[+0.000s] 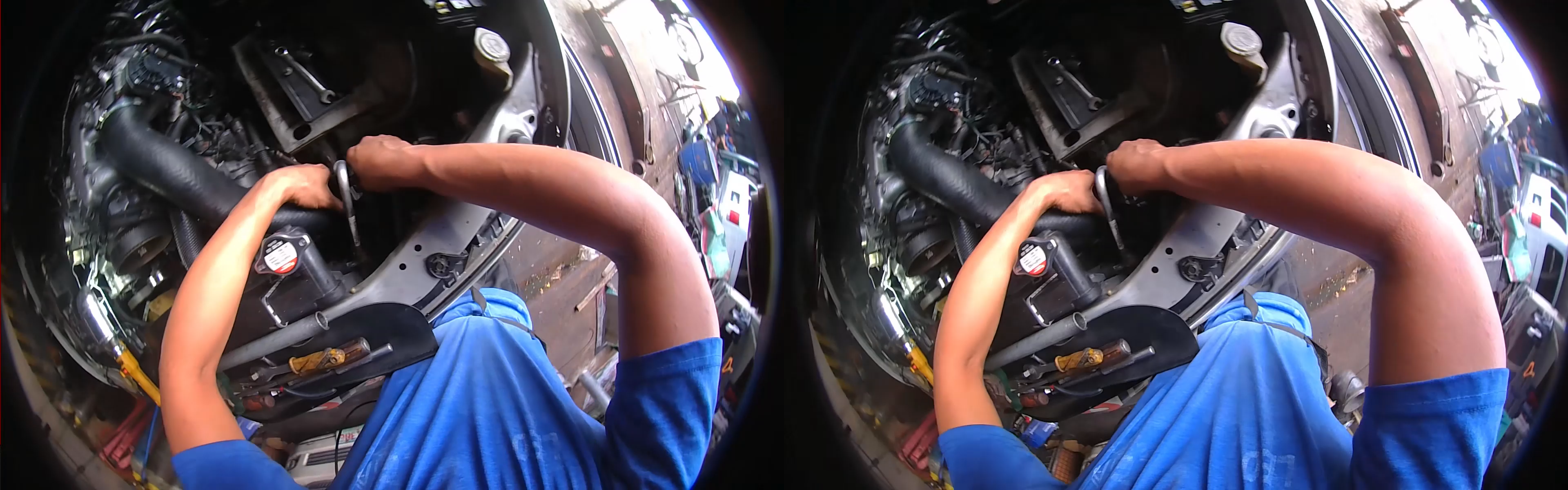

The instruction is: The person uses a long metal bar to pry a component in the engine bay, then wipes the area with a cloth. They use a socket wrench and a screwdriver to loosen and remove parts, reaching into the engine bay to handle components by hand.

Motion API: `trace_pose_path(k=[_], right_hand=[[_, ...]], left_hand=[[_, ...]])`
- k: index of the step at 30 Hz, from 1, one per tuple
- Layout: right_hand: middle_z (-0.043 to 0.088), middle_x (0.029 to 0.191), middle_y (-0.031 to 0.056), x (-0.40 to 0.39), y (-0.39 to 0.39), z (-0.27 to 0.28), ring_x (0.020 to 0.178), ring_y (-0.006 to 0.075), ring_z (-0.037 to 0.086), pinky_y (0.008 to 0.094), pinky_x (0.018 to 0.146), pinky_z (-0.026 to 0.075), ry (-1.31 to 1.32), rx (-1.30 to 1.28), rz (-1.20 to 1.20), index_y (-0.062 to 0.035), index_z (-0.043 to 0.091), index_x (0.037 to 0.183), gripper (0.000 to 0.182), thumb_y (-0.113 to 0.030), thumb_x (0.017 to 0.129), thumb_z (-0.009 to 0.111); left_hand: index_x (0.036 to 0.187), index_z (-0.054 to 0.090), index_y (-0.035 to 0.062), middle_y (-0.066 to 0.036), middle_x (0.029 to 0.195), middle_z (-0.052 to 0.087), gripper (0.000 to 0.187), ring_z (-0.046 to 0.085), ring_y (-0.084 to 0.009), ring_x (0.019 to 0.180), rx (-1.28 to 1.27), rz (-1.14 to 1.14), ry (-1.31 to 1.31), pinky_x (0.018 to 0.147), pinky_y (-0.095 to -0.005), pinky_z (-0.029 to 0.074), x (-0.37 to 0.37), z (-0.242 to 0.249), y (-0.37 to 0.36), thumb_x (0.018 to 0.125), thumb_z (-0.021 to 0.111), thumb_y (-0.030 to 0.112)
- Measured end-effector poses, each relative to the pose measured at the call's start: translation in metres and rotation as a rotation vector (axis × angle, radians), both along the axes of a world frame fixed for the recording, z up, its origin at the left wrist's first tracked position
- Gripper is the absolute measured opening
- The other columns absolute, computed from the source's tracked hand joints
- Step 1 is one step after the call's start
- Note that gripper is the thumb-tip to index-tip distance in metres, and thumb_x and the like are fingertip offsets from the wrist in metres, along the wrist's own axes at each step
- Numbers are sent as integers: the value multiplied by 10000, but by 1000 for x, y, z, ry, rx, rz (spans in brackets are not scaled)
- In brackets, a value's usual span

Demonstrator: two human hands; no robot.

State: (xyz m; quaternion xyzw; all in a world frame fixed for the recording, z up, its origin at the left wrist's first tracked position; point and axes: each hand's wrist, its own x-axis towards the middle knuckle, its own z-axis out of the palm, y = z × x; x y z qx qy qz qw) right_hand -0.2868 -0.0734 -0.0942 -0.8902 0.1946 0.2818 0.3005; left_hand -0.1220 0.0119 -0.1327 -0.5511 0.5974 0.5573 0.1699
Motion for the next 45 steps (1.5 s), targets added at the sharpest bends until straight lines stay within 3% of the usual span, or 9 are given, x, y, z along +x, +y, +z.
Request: trace_pose_path(k=[5, 12, 18, 28, 32, 34, 42, 43, 45], right_hand=[[770, 1031, 228, 2, -2, 4, 1012, 384, 755, 454, 883, 599, -15, 57, -43, -34, 794, 1053, 252, -113, 840, 685], [783, 1101, 161, 6, -5, 3, 1061, 315, 759, 411, 887, 605, 81, 44, -43, -67, 795, 1124, 343, -165, 796, 792], [779, 1141, 154, 9, -2, -3, 1094, 308, 750, 412, 918, 594, 117, 75, -154, -65, 790, 1147, 354, -176, 811, 781], [779, 1122, 167, 3, 0, -2, 1090, 325, 750, 427, 915, 593, 69, -16, 36, -68, 791, 1113, 291, -209, 870, 714], [780, 1080, 178, 12, -4, -15, 1069, 344, 746, 414, 895, 595, 155, 114, -112, -40, 797, 1061, 277, -218, 870, 703], [779, 1067, 182, 27, -8, -46, 1058, 355, 745, 416, 885, 597, 149, 208, 144, -25, 794, 1022, 269, -211, 851, 700], [782, 1052, 173, 6, 5, -21, 1020, 352, 755, 431, 877, 604, 129, 28, -49, -37, 790, 1029, 277, -221, 865, 664], [783, 1028, 173, 20, -4, -75, 1006, 355, 756, 432, 870, 605, 117, 31, 497, -34, 787, 1003, 268, -232, 873, 662], [782, 998, 173, 15, -12, -70, 959, 352, 763, 442, 835, 607, -56, 65, 570, -39, 786, 987, 238, -198, 884, 642]], left_hand=[[1156, 774, 43, -225, 1184, 746, 489, 707, -359, 1138, -65, -34, 29, 967, -435, 548, 2, -54, 13, 869, 753, 438], [1202, 742, 57, -194, 1201, 745, 450, 688, -338, 1147, -35, -29, 75, 987, -434, 527, -7, -23, 6, 880, 791, 369], [1182, 752, 60, -188, 1185, 752, 482, 693, -348, 1154, -57, -25, 65, 976, -439, 536, -10, -17, 3, 839, 821, 392], [1203, 759, 77, -195, 1201, 750, 580, 701, -367, 1155, -16, -50, -38, 968, -444, 548, -8, -28, 2, 789, 824, 477], [1200, 771, 101, -195, 1174, 758, 578, 709, -357, 1138, -55, -67, -11, 957, -442, 554, -3, -40, 6, 773, 824, 487], [1205, 771, 106, -191, 1187, 755, 573, 709, -352, 1139, -40, -67, -35, 959, -440, 555, -4, -39, 7, 772, 817, 478], [1195, 780, 85, -193, 1222, 745, 558, 705, -337, 1165, -49, -23, -52, 969, -438, 564, -4, -46, 10, 779, 795, 457], [1195, 780, 83, -196, 1221, 745, 562, 706, -337, 1164, -33, -32, -68, 968, -438, 565, -5, -43, 8, 778, 797, 459], [1196, 780, 80, -200, 1220, 744, 570, 707, -338, 1164, -3, -51, -98, 966, -437, 568, -6, -38, 5, 775, 801, 464]])
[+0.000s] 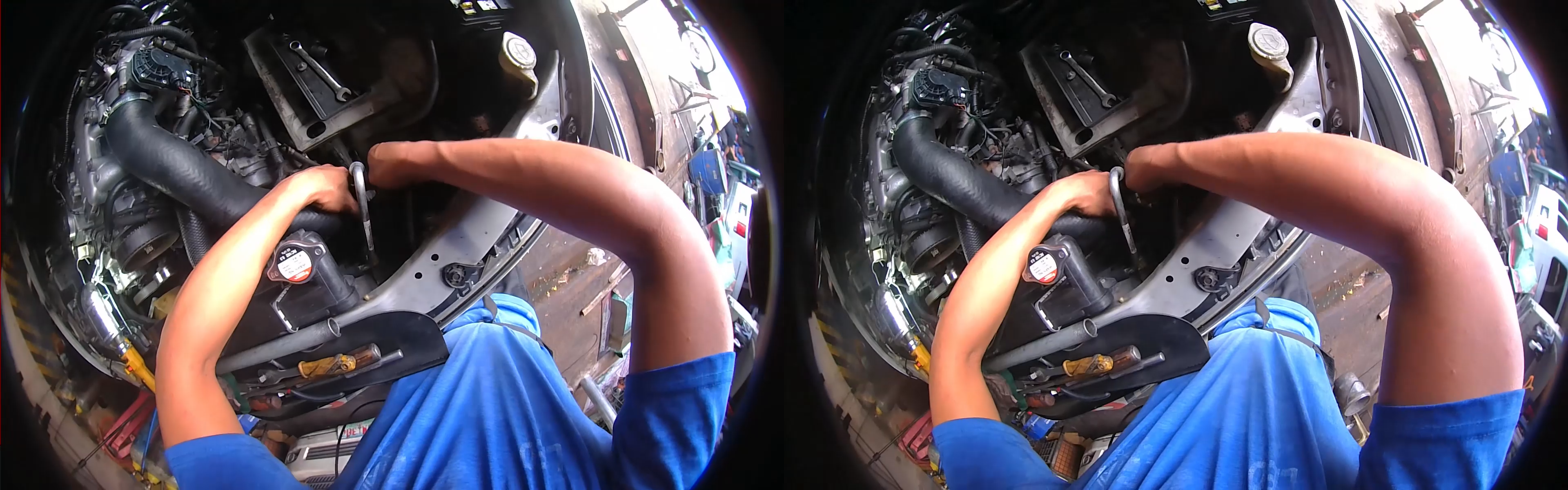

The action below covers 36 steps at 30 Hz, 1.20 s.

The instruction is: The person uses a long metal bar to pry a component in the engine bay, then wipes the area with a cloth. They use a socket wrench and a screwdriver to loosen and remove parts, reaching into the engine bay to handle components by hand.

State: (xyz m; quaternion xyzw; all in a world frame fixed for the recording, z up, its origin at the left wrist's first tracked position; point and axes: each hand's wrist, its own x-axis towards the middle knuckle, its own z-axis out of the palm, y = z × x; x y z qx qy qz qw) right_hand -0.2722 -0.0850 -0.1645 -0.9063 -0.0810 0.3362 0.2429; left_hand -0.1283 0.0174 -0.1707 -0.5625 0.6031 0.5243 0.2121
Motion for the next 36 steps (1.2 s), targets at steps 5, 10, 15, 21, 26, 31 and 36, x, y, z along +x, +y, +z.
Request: trace_pose_path(k=[5, 10, 15, 21, 26, 31, 36], right_hand=[[774, 984, 193, -15, 16, 65, 951, 339, 767, 437, 830, 608, 87, -103, -505, -53, 789, 1006, 225, -182, 886, 649], [785, 1116, 137, 5, 2, 48, 1073, 301, 757, 396, 909, 589, 363, 26, -315, -76, 777, 1183, 346, -182, 858, 727], [775, 1023, 190, -12, 15, 62, 1008, 352, 755, 439, 874, 601, 111, -79, -542, -68, 782, 1077, 267, -175, 847, 699], [788, 1105, 137, 11, 0, 15, 1074, 279, 758, 393, 923, 592, 221, -48, -25, -47, 789, 1136, 337, -200, 837, 778], [769, 1078, 209, -7, 6, 48, 1075, 370, 733, 451, 911, 582, 115, 14, -545, -29, 778, 1088, 304, -218, 865, 697], [770, 1070, 213, 7, 4, 27, 1029, 356, 747, 444, 849, 581, 324, 123, -479, -43, 800, 1087, 272, -147, 870, 672], [781, 1064, 173, -7, -13, 79, 1012, 315, 762, 435, 824, 601, 38, -81, -403, -60, 812, 1031, 234, -149, 847, 699]], left_hand=[[1200, 777, 63, -204, 1224, 743, 606, 710, -339, 1161, 2, 34, -15, 975, -438, 569, -3, 8, 1, 761, 807, 480], [1198, 778, 63, -206, 1225, 743, 611, 712, -338, 1156, 28, 28, -28, 974, -435, 570, -1, 3, 0, 753, 813, 481], [1195, 781, 68, -208, 1210, 748, 611, 715, -336, 1149, 3, 14, -8, 973, -434, 571, 1, -4, 1, 751, 818, 485], [1191, 782, 72, -209, 1202, 750, 587, 716, -349, 1138, -15, 20, 21, 968, -432, 566, 4, -10, 4, 768, 818, 478], [1191, 737, 3, -247, 1259, 713, 395, 672, -394, 1201, 17, 71, -36, 1003, -451, 533, 1, 27, -5, 902, 679, 267], [1126, 739, -65, -306, 1166, 712, 430, 694, -423, 1134, -104, -9, 68, 950, -475, 559, 19, -3, 1, 886, 651, 281], [1133, 754, 1, -281, 1145, 728, 414, 692, -425, 1126, -91, 52, 101, 957, -474, 546, 26, -15, 4, 926, 672, 349]])
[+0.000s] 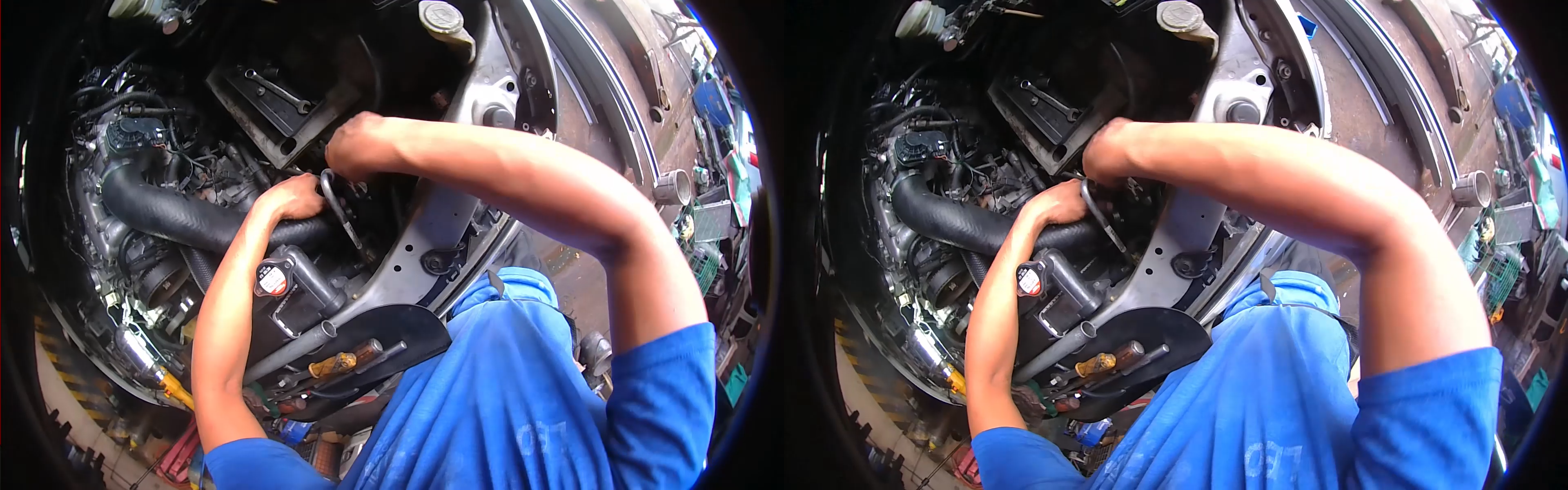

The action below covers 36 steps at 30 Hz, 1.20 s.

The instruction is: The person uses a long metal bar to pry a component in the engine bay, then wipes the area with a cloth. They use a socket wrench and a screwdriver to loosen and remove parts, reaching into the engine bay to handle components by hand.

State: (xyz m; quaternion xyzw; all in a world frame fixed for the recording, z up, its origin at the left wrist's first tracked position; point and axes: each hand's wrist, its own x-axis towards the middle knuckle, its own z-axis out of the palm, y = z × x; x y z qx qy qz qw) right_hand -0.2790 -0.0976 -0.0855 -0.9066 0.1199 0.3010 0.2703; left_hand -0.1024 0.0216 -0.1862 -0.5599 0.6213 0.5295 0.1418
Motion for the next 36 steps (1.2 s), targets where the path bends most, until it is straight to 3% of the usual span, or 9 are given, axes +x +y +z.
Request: trace_pose_path(k=[3, 5, 6, 9, 11, 16, 20, 26, 36], right_hand=[[777, 1026, 183, -37, -5, 46, 998, 315, 762, 419, 790, 614, -182, -185, -120, -43, 793, 968, 181, -113, 835, 692], [766, 957, 174, -65, -7, 72, 944, 318, 757, 414, 743, 610, -289, -202, -242, -22, 736, 958, 148, -124, 863, 686], [752, 935, 163, -80, -4, 68, 930, 317, 747, 414, 739, 605, -397, -234, -289, -23, 709, 956, 144, -144, 879, 686], [725, 895, 144, -109, 0, 54, 905, 317, 729, 412, 738, 600, -693, -293, -404, -18, 655, 960, 166, -177, 915, 664], [727, 901, 155, -116, 1, 49, 914, 325, 732, 412, 754, 611, -858, -271, -436, -1, 653, 976, 176, -166, 922, 622], [702, 897, 147, -105, 6, 44, 909, 297, 715, 405, 757, 604, -926, -301, -538, -2, 639, 976, 193, -170, 883, 659], [695, 871, 149, -107, 6, 44, 881, 294, 711, 400, 742, 600, -971, -301, -544, 10, 641, 963, 212, -167, 851, 676], [651, 855, 107, -107, 7, 42, 854, 277, 671, 396, 737, 573, -973, -298, -575, -41, 618, 960, 166, -199, 932, 659], [671, 828, 139, -107, 6, 43, 834, 297, 699, 408, 720, 589, -1027, -276, -584, -1, 633, 920, 180, -164, 857, 676]], left_hand=[[1123, 754, 3, -283, 1115, 733, 511, 696, -425, 1109, 49, 87, -32, 950, -473, 542, -11, 33, -4, 953, 697, 481], [1194, 722, 18, -245, 1138, 743, 406, 701, -381, 1090, 85, 89, -71, 968, -454, 530, -10, 37, -6, 978, 688, 360], [1230, 706, 25, -226, 1150, 748, 364, 703, -360, 1081, 104, 86, -90, 977, -444, 523, -10, 37, -7, 991, 684, 299], [1183, 733, 9, -280, 1144, 732, 532, 694, -410, 1129, 73, 151, -16, 969, -454, 530, -4, 38, -4, 928, 745, 476], [1241, 703, 16, -252, 1178, 735, 552, 692, -386, 1141, 98, 145, 24, 980, -445, 526, -9, 44, -2, 909, 769, 452], [1429, 580, 31, -184, 1256, 725, 675, 672, -307, 1188, 110, 2, 134, 1078, -413, 492, -34, 76, -10, 884, 821, 347], [1272, 655, 21, -240, 1190, 725, 576, 686, -410, 1125, 2, 131, 85, 953, -461, 530, -30, 53, 1, 918, 765, 462], [1030, 679, -34, -286, 1050, 728, 460, 675, -486, 1061, -18, 145, -14, 888, -515, 519, -14, 25, 4, 1012, 650, 425], [1107, 707, -17, -261, 1115, 736, 363, 678, -453, 1097, -37, 199, 96, 935, -480, 521, -10, 20, 1, 986, 680, 324]])
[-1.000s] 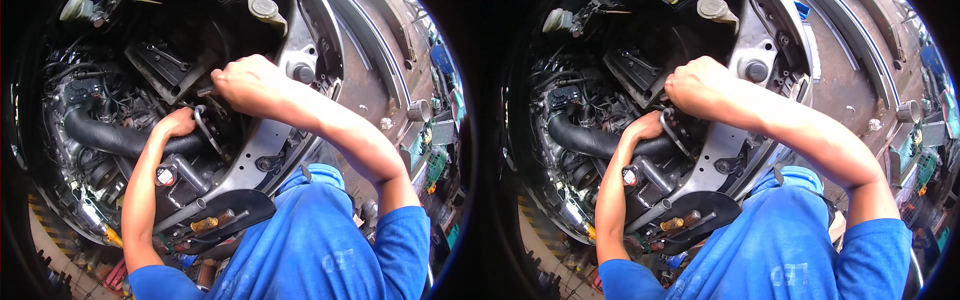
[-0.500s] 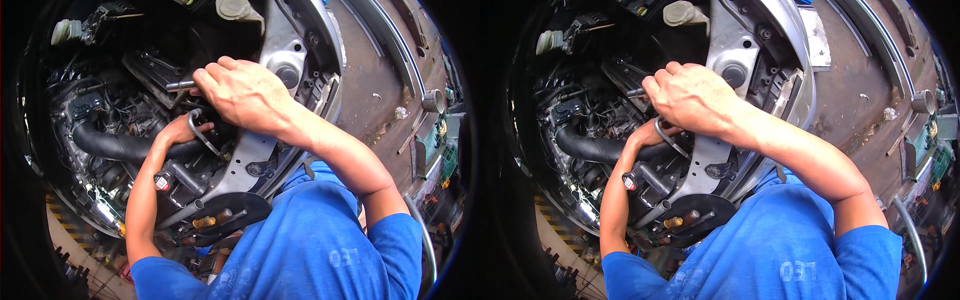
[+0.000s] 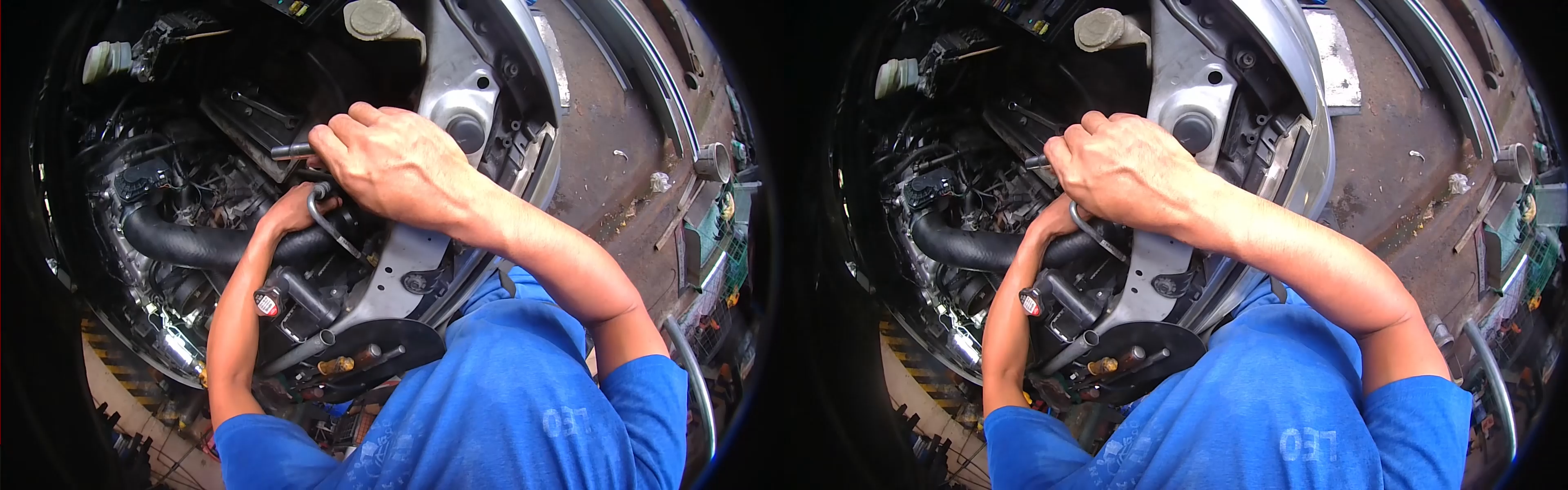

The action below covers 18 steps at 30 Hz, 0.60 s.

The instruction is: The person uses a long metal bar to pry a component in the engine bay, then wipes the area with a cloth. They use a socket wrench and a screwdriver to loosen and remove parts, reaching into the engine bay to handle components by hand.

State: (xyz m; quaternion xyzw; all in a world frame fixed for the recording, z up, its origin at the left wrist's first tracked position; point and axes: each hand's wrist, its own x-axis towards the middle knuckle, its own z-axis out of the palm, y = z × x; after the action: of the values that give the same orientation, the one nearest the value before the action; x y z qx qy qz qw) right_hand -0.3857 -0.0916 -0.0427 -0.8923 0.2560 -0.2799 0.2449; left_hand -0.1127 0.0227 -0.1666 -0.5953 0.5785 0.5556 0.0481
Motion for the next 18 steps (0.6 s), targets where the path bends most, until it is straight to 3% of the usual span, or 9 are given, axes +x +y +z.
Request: trace_pose_path(k=[5, 8, 13, 16, 18], right_hand=[[681, 814, 153, 0, -1, 1, 823, 304, 711, 410, 702, 593, -6, 8, 3, 14, 643, 903, 177, -147, 836, 673], [682, 813, 152, 1, -1, 1, 821, 301, 711, 406, 696, 593, 1, 3, 5, 15, 644, 904, 180, -143, 823, 671], [685, 814, 153, 1, -1, -1, 819, 295, 708, 401, 683, 594, 7, -14, 14, 20, 644, 904, 206, -149, 790, 675], [686, 817, 154, 1, -2, -2, 821, 294, 707, 400, 681, 595, 24, -12, 25, 21, 645, 900, 208, -152, 789, 675], [687, 819, 155, 1, -2, 1, 823, 295, 708, 401, 681, 595, 23, -14, 21, 21, 645, 896, 207, -149, 783, 678]], left_hand=[[1130, 705, -8, -256, 1105, 739, 333, 680, -447, 1101, 8, 2, 3, 946, -484, 523, -3, 9, -3, 983, 674, 289], [1209, 688, 6, -248, 1139, 740, 491, 683, -430, 1132, 19, -38, -28, 975, -475, 531, -8, 12, -2, 939, 725, 415], [1307, 622, -47, -245, 1302, 682, 894, 664, -389, 1212, 139, -327, -285, 1026, -447, 537, -36, 43, -6, 784, 784, 659], [1222, 753, 113, -139, 1154, 768, 547, 714, -328, 1093, 72, -420, -368, 971, -433, 547, -45, 43, -4, 810, 852, 459], [1221, 752, 107, -136, 1151, 769, 527, 716, -327, 1084, 91, -418, -339, 965, -433, 548, -44, 38, -6, 809, 854, 420]])
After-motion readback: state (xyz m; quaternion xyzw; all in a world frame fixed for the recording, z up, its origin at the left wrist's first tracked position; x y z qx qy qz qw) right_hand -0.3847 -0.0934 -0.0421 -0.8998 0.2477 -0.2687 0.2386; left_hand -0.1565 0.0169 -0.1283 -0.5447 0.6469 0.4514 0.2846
